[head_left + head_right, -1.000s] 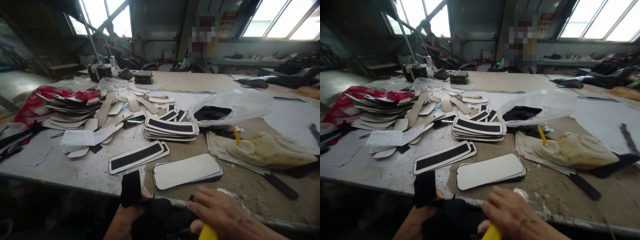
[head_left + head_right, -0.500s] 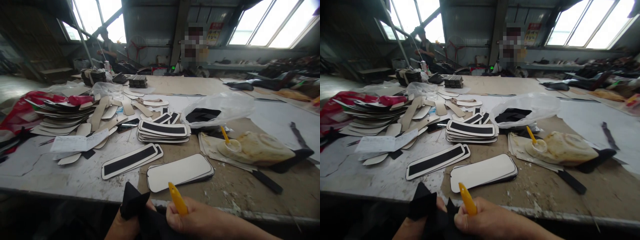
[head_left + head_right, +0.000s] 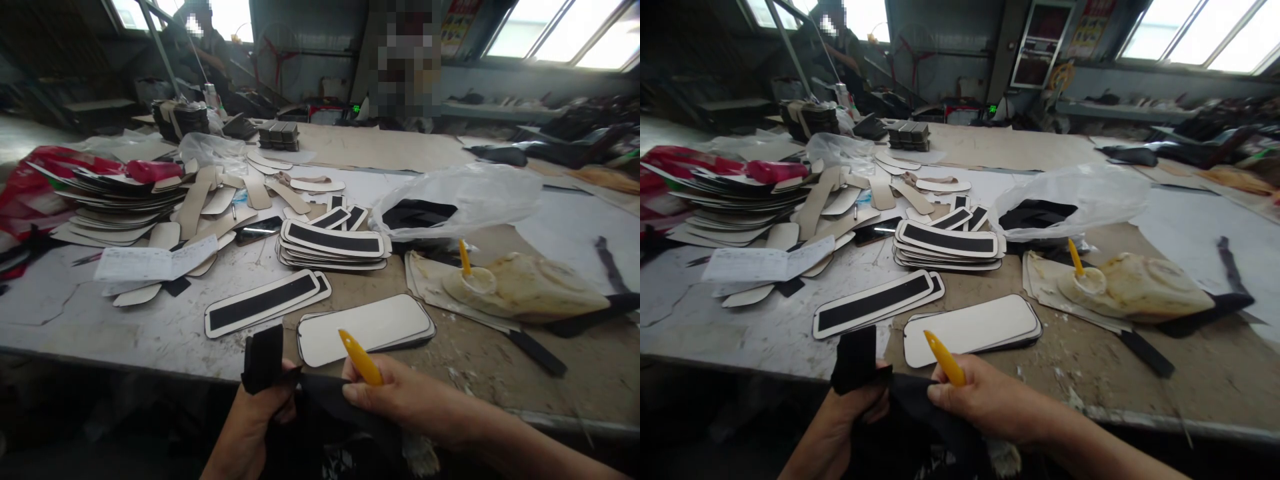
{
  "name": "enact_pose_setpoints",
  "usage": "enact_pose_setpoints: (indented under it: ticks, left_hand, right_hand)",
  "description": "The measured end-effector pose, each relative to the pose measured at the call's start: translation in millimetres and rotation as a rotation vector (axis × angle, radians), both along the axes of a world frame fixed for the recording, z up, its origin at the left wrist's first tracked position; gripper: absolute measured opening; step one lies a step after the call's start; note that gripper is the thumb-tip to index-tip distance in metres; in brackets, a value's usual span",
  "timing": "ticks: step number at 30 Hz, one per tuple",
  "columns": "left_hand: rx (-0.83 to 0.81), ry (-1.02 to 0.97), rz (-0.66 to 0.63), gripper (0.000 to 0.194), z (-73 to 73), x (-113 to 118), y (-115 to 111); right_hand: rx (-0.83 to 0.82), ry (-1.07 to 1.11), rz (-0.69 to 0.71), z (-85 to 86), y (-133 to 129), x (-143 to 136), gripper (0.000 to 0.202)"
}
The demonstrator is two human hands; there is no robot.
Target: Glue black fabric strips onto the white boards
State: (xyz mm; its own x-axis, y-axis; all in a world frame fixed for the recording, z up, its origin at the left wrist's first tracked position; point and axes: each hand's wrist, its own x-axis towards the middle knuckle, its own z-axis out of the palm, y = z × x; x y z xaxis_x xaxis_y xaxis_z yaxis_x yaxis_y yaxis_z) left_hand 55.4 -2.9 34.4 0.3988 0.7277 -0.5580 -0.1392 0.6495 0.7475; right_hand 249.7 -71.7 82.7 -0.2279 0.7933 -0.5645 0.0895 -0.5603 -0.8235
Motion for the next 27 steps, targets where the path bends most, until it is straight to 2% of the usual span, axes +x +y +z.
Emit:
enact_pose_setpoints:
  ticks: [5,7,10,17,20,23,27]
  left_hand:
    - [-0.103,0.059,0.086,0.025,-8.3,-7.2,6.6]
    - [-0.152,0.066,0.122,0.028,-11.4,-6.4,7.1]
    - [-0.167,0.069,0.117,0.033,-16.7,0.1,7.6]
    - [0.016,0.301,0.084,0.034,-21.8,20.6,12.3]
    - [0.052,0.291,0.091,0.03,-22.2,26.3,15.7]
    - [0.071,0.277,0.044,0.025,-23.6,30.2,19.3]
    - [0.072,0.327,0.018,0.027,-25.9,34.0,22.7]
  right_hand:
    - [0.211,-0.372,0.173,12.2,23.6,22.0,0.017]
    - [0.207,-0.475,0.263,16.2,37.7,27.9,0.017]
    - [0.139,-0.516,0.37,16.9,60.6,31.3,0.019]
    - [0.073,-0.566,0.431,-3.1,95.9,28.5,0.018]
    - [0.06,-0.576,0.438,-11.0,100.3,29.0,0.016]
    - [0.05,-0.591,0.432,-17.9,101.3,32.3,0.015]
    - [0.082,-0.577,0.433,-27.7,101.5,38.0,0.017]
